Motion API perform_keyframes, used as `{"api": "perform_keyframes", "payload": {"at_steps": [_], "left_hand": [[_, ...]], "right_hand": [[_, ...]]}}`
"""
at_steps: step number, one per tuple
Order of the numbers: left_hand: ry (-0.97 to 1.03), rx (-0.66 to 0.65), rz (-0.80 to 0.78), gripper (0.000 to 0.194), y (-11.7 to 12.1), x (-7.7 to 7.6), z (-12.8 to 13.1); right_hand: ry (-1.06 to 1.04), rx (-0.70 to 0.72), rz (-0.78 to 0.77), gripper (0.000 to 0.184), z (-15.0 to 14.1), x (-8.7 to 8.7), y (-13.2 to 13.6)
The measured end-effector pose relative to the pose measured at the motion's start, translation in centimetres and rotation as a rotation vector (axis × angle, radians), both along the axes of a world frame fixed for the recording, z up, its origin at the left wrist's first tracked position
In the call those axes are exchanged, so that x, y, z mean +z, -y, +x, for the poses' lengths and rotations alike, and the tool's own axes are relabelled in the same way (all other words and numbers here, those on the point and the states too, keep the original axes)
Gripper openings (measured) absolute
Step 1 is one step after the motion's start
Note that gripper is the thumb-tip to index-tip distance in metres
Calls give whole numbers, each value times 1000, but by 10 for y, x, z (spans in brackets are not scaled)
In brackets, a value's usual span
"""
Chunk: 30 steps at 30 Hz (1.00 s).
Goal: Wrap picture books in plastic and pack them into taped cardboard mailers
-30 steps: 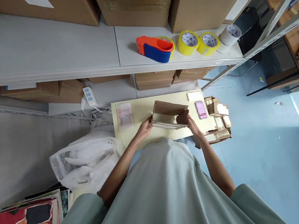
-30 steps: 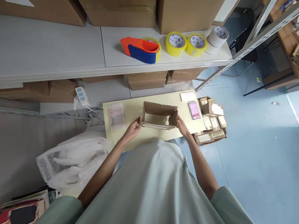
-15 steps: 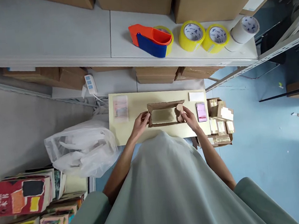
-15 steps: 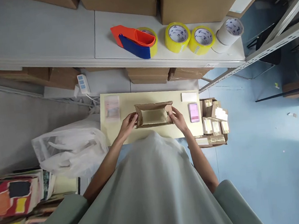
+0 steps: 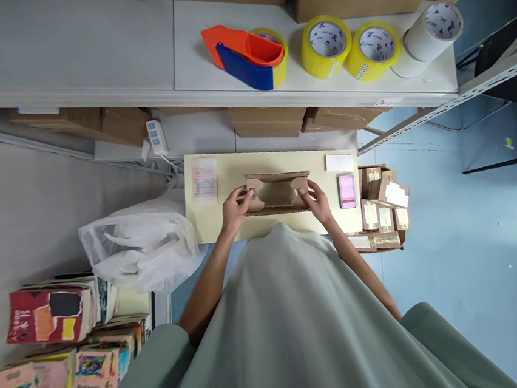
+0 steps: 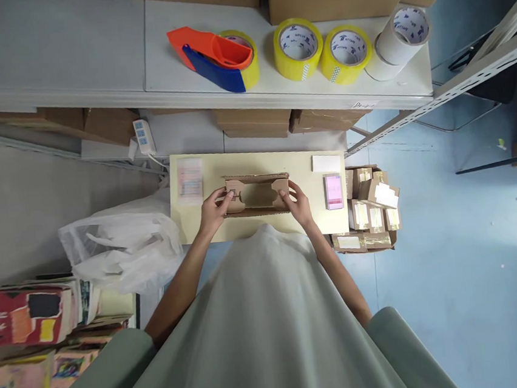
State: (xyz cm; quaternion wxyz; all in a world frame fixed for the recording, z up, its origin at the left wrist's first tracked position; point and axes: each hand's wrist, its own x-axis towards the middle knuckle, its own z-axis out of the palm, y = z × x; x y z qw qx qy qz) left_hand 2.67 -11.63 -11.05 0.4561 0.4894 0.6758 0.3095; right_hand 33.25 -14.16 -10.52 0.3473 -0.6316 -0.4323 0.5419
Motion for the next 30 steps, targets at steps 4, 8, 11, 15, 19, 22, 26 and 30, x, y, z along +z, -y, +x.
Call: {"api": "perform_keyframes", "payload": {"at_steps": [4, 8, 11, 15, 19, 22, 26, 30], "left_hand": [[-5, -15, -7, 78, -2, 0, -4], [130, -64, -36, 90, -1, 4, -12], [218, -77, -66, 92, 4, 14, -25], [271, -197, -96, 89, 13, 35, -50], [280, -411, -197, 112, 20, 49, -63], [297, -461, -222, 108, 21, 50, -58], [249, -355, -136, 89, 16, 45, -45], [137, -287, -45, 68, 8, 39, -36]], "right_hand": [[5, -20, -18, 94, -6, -5, 3], [21, -52, -33, 101, 0, -2, 6], [35, -59, -33, 97, 13, 12, 10], [-51, 86, -3, 88, 34, 35, 19], [-87, 246, -29, 105, 41, 46, 22], [-62, 227, -31, 100, 34, 47, 21], [5, 155, -8, 79, 22, 49, 19], [86, 61, 9, 63, 14, 44, 20]]}}
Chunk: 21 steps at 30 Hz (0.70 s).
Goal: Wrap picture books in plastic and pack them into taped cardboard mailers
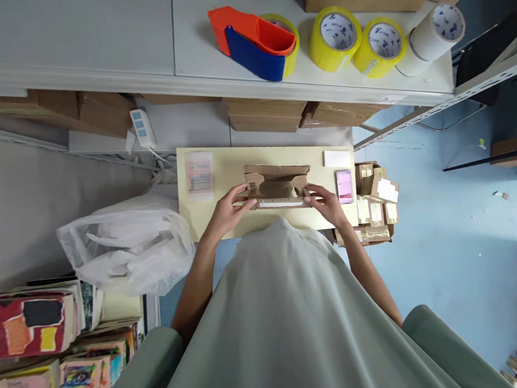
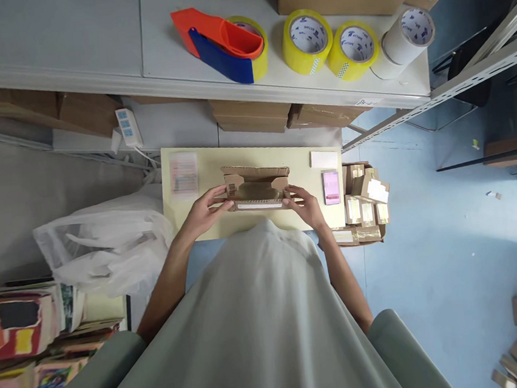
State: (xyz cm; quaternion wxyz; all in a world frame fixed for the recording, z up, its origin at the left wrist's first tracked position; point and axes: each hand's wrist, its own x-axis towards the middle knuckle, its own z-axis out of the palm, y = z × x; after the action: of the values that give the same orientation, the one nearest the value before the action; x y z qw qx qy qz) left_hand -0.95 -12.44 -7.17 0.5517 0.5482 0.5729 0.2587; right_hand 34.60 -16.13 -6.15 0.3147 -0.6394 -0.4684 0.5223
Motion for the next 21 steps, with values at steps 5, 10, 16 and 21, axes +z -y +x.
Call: {"api": "perform_keyframes", "payload": {"at_steps": [5, 10, 16, 21], "left_hand": [[-173, 24, 50, 78, -4, -8, 5], [-217, -6, 132, 76, -1, -4, 5], [-191, -41, 251, 26, 4, -9, 4], [-184, 30, 283, 27, 8, -7, 14]], "right_hand": [[115, -140, 2, 67, -9, -19, 2], [139, -105, 62, 94, -13, -17, 6], [156, 0, 133, 61, -15, -2, 10], [174, -13, 159, 55, -18, 1, 10]]}}
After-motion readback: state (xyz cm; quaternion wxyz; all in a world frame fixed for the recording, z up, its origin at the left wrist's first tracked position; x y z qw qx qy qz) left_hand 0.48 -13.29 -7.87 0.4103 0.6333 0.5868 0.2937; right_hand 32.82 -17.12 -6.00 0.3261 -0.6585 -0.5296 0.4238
